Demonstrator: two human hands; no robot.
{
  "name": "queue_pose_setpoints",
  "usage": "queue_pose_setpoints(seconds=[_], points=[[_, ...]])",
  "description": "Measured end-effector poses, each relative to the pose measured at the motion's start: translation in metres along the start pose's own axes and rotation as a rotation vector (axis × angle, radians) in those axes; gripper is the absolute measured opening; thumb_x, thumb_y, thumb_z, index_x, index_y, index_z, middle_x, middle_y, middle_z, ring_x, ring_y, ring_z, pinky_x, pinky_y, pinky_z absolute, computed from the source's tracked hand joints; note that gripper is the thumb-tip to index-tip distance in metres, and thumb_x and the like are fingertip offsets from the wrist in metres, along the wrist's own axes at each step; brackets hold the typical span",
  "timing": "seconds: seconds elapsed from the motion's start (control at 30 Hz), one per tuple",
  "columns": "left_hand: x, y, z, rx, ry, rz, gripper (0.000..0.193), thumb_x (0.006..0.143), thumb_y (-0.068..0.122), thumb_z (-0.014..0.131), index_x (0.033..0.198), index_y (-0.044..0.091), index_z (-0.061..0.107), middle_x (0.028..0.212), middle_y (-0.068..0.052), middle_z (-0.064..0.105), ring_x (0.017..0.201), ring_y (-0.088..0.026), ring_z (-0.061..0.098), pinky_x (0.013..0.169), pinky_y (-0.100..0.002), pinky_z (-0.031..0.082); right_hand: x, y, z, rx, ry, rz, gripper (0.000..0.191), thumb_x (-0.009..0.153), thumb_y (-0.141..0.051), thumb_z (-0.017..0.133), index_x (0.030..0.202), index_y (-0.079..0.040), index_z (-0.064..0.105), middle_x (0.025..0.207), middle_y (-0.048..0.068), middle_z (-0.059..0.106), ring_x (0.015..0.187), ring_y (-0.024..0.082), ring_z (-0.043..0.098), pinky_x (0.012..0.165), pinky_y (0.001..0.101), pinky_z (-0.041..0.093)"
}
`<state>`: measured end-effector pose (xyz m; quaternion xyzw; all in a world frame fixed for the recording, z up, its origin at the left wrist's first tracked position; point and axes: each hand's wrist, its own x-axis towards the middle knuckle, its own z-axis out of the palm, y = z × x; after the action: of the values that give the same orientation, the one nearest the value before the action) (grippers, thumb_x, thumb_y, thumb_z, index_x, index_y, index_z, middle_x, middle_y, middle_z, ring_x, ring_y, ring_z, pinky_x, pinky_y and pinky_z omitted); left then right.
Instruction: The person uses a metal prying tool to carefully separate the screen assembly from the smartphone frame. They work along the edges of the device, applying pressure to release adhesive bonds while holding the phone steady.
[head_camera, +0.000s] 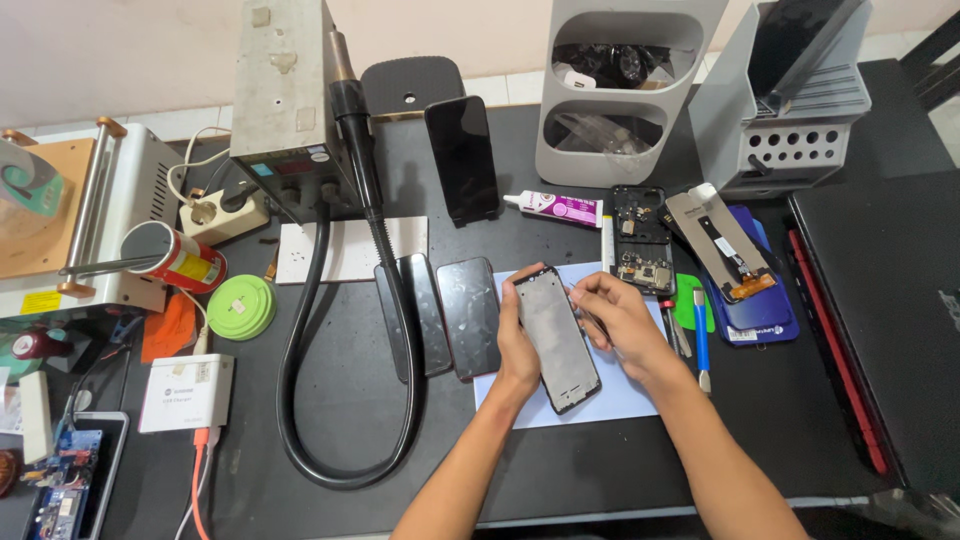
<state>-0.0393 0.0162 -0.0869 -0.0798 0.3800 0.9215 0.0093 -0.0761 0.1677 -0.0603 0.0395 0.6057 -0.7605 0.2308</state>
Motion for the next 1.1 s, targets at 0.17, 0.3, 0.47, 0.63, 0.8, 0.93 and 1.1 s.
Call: queue_pose_setpoints(seconds=[0.17,0.3,0.47,0.63,0.8,0.93,1.1], points=[[-0.001,-0.001,-0.002,0.025,0.019,0.005,0.062,0.108,0.054,0.025,0.142,0.007,0.047,0.109,-0.013,0.065,0.093,-0.022,0.067,0.083,-0.036,0.058,0.001,0.005,-0.002,-0.023,0.002,0.016,0.016,0.097,-0.016,0.064,0.095,0.0,0.061,0.065,0.001,0.053,0.043,0.006,0.043,0.04,0.0232,0.032],[-0.002,-0.002,-0.003,0.044,0.0,0.001,0.061,0.108,0.054,0.024,0.142,0.008,0.047,0.109,-0.014,0.066,0.093,-0.022,0.067,0.083,-0.036,0.058,0.002,0.011,0.001,-0.004,0.031,-0.015,0.017,0.098,-0.016,0.064,0.095,-0.001,0.061,0.067,0.002,0.057,0.044,0.005,0.043,0.039,0.0234,0.032],[-0.002,-0.005,-0.006,0.059,0.007,-0.004,0.061,0.108,0.053,0.023,0.142,0.008,0.046,0.11,-0.015,0.067,0.094,-0.022,0.067,0.084,-0.036,0.057,0.003,0.014,0.006,0.008,0.076,-0.032,0.015,0.097,-0.016,0.064,0.096,-0.002,0.06,0.071,0.002,0.06,0.044,0.005,0.044,0.039,0.0234,0.032],[-0.001,-0.009,-0.01,0.072,0.026,0.003,0.062,0.109,0.053,0.024,0.142,0.007,0.048,0.11,-0.016,0.067,0.095,-0.022,0.067,0.085,-0.036,0.057,0.004,0.014,0.004,-0.003,0.063,-0.022,0.016,0.097,-0.016,0.065,0.096,-0.001,0.061,0.069,0.003,0.06,0.043,0.006,0.043,0.039,0.0241,0.033],[0.001,-0.012,-0.012,0.012,0.028,0.01,0.061,0.108,0.052,0.025,0.14,0.006,0.048,0.108,-0.015,0.067,0.092,-0.023,0.068,0.084,-0.037,0.058,0.005,0.011,-0.006,0.046,-0.021,0.104,0.017,0.097,-0.017,0.063,0.095,0.0,0.061,0.064,0.005,0.056,0.04,0.009,0.044,0.039,0.0267,0.036],[0.001,-0.012,-0.013,0.009,0.037,0.0,0.06,0.107,0.052,0.025,0.14,0.006,0.047,0.106,-0.014,0.067,0.09,-0.024,0.068,0.082,-0.038,0.058,0.005,0.015,-0.007,0.103,-0.029,0.083,0.018,0.097,-0.016,0.064,0.095,0.001,0.061,0.067,0.003,0.054,0.041,0.008,0.044,0.039,0.0262,0.035],[0.001,-0.014,-0.017,0.074,0.012,-0.004,0.061,0.108,0.052,0.024,0.14,0.005,0.048,0.103,-0.016,0.068,0.09,-0.023,0.068,0.083,-0.037,0.058,0.008,0.022,-0.004,0.139,0.013,0.04,0.016,0.096,-0.015,0.064,0.095,0.0,0.059,0.073,0.004,0.059,0.043,0.007,0.044,0.039,0.0252,0.035]])
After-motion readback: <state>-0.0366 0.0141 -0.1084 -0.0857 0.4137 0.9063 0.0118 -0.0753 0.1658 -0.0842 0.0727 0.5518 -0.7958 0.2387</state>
